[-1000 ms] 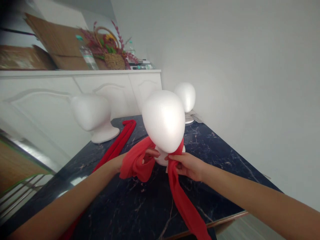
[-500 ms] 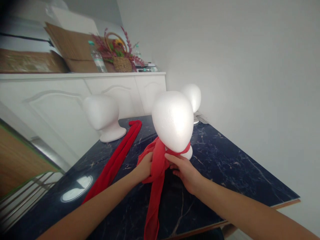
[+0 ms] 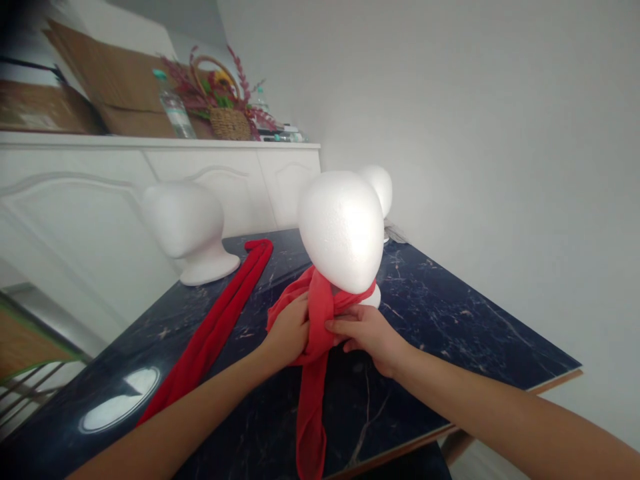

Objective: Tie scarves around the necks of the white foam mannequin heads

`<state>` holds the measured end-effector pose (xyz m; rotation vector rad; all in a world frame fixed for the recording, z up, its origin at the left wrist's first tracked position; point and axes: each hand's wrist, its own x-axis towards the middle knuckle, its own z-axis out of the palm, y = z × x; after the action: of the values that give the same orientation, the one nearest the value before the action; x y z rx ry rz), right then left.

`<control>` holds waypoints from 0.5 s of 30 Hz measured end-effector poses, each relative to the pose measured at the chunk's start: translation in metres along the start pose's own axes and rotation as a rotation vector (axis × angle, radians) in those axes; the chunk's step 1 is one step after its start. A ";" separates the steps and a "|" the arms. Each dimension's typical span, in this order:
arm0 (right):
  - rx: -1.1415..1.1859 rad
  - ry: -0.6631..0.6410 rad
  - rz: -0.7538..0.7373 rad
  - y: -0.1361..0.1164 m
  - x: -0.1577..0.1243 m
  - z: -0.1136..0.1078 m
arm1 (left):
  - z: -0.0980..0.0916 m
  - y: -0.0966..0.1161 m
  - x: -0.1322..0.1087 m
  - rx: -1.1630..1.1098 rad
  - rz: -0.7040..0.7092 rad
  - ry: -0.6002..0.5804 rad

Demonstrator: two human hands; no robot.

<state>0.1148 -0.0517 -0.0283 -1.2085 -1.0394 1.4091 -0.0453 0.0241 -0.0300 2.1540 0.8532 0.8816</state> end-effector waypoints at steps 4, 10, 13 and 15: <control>-0.113 0.073 -0.088 -0.009 0.001 -0.025 | -0.006 -0.005 0.009 -0.200 -0.035 0.031; -0.279 0.157 -0.282 -0.021 0.009 -0.066 | -0.011 -0.002 0.014 -0.627 -0.296 -0.143; -0.356 0.172 -0.330 -0.020 0.011 -0.073 | -0.022 0.005 0.013 -0.720 -0.405 -0.288; -0.417 0.177 -0.367 -0.018 0.012 -0.074 | -0.033 0.010 0.011 -0.671 -0.414 -0.392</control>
<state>0.1903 -0.0361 -0.0231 -1.3235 -1.3886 0.8097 -0.0608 0.0375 -0.0004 1.4226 0.6438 0.4226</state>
